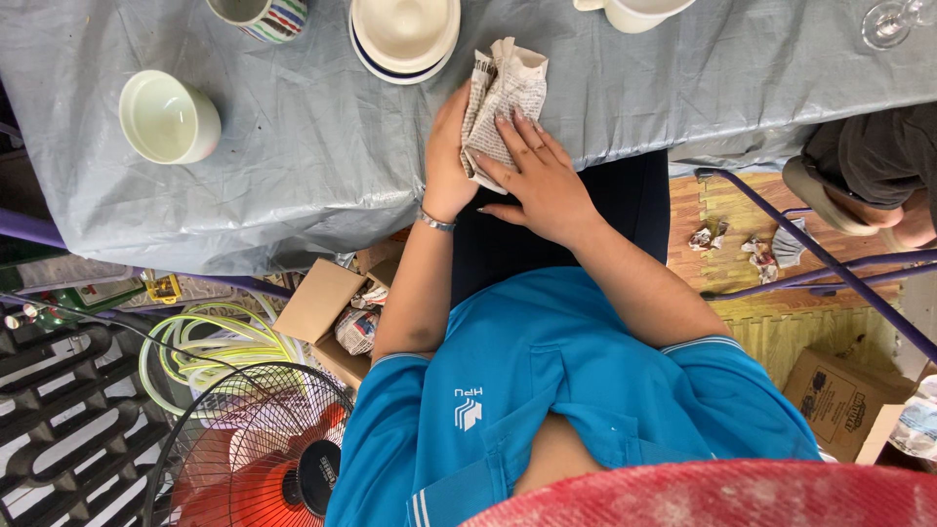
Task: The person repeatedly unfolds and refolds newspaper sheets on a table, smoothing the creases with both hands. The person handles several newspaper sheets one at a time, unfolding them fully and then folding them back into smaller rectangles.
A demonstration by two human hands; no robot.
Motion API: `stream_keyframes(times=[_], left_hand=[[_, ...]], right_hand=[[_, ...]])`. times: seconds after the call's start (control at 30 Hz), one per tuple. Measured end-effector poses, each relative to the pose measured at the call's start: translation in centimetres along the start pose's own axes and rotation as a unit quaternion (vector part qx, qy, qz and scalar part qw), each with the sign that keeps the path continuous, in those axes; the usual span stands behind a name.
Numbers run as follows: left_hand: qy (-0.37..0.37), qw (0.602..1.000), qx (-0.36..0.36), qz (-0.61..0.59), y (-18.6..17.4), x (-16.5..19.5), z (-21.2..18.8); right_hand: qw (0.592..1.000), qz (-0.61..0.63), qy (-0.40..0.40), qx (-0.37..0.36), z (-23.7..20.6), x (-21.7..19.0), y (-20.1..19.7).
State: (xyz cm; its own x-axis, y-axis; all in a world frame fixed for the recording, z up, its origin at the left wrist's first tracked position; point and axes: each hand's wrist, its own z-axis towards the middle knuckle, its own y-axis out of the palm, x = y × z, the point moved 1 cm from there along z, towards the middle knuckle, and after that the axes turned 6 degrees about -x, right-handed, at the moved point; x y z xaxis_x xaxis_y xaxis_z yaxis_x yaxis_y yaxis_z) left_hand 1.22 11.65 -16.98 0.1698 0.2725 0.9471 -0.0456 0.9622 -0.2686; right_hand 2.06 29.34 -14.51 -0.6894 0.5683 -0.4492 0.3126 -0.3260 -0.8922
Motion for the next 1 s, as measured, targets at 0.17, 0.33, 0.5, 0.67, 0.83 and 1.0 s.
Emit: stream_keyframes(times=[0.17,0.33,0.5,0.67,0.83,1.0], left_hand=[[-0.001,0.938,0.134,-0.32,-1.5,0.1,-0.5],[0.104,0.984,0.036,0.138,-1.7,3.1,-1.8],[0.124,0.949,-0.115,0.268,-1.8,4.3,-1.0],[0.095,0.953,-0.167,0.234,-3.3,4.6,-1.6],[0.11,0.925,-0.192,0.308,-3.5,5.4,-2.8],[0.096,0.901,-0.215,0.365,-3.2,4.9,-3.6]], right_hand=[[0.993,-0.106,0.018,0.038,1.1,-1.4,0.8],[0.971,-0.213,0.042,0.097,1.5,-1.5,2.9],[0.968,-0.241,0.047,0.058,1.3,-0.4,3.2],[0.996,-0.08,-0.017,0.029,-0.2,1.1,0.5],[0.984,-0.157,-0.061,0.049,-2.2,2.1,-0.8],[0.989,-0.095,-0.083,0.074,-2.9,3.1,-0.3]])
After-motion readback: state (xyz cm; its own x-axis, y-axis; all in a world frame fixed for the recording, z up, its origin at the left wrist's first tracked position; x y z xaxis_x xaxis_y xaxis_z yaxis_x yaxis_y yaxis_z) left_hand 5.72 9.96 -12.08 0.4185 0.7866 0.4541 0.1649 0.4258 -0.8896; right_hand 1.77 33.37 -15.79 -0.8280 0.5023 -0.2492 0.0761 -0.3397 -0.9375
